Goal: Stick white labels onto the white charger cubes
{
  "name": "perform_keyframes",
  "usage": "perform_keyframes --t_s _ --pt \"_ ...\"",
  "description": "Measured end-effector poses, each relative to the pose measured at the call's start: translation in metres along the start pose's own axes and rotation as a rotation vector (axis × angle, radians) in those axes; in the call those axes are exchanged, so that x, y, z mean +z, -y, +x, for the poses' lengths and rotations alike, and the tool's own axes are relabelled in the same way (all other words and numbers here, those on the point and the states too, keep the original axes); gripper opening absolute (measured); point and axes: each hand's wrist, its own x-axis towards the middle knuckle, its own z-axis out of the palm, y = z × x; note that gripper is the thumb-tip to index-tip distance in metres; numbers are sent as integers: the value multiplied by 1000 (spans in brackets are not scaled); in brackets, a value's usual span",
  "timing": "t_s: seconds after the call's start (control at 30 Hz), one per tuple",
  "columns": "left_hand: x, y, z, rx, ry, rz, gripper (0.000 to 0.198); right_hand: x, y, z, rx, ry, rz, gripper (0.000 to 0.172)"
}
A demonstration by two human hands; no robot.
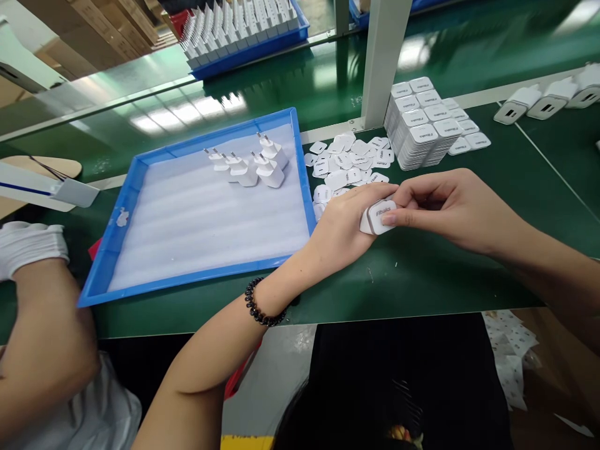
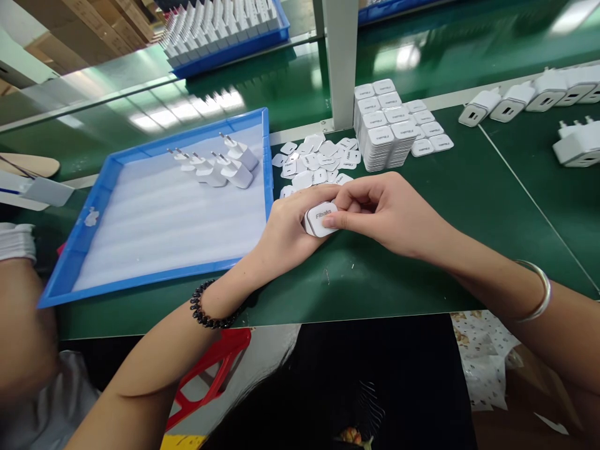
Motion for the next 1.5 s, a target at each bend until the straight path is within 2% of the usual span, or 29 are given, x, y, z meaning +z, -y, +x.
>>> perform_keyframes --t_s 0.43,0.53,0.7,0.73,0.8,0.87,0.93,1.0,1.1,1.27,1.5 --pt "4 7 -5 89 12 91 28 3 0 -1 40 -14 -44 50" --pt "3 6 -4 59 10 89 27 5 -1 -1 -1 -84 -115 56" --pt "0 0 0 -10 -15 -38 25 6 -7 1 -135 -244 -153 36" --pt "0 0 0 -6 -22 -66 25 6 -8 1 -149 -252 -106 41" --pt "1 -1 0 26 -14 -110 25 7 -10 3 -96 -172 59 62" --pt "2 -1 -1 50 6 -145 26 8 -9 5 56 -5 269 66" --pt "4 0 -2 44 14 -165 27 9 -8 7 180 108 434 51" --pt "4 0 -2 26 8 -179 26 10 -7 8 231 117 518 35" --pt "1 -1 -1 7 10 -241 27 8 -6 8 234 123 559 26" --pt "-4 -5 0 -60 38 -306 30 3 -5 7 158 220 557 27" --pt "-3 -2 -2 -97 22 -364 32 6 -11 9 73 163 420 33"
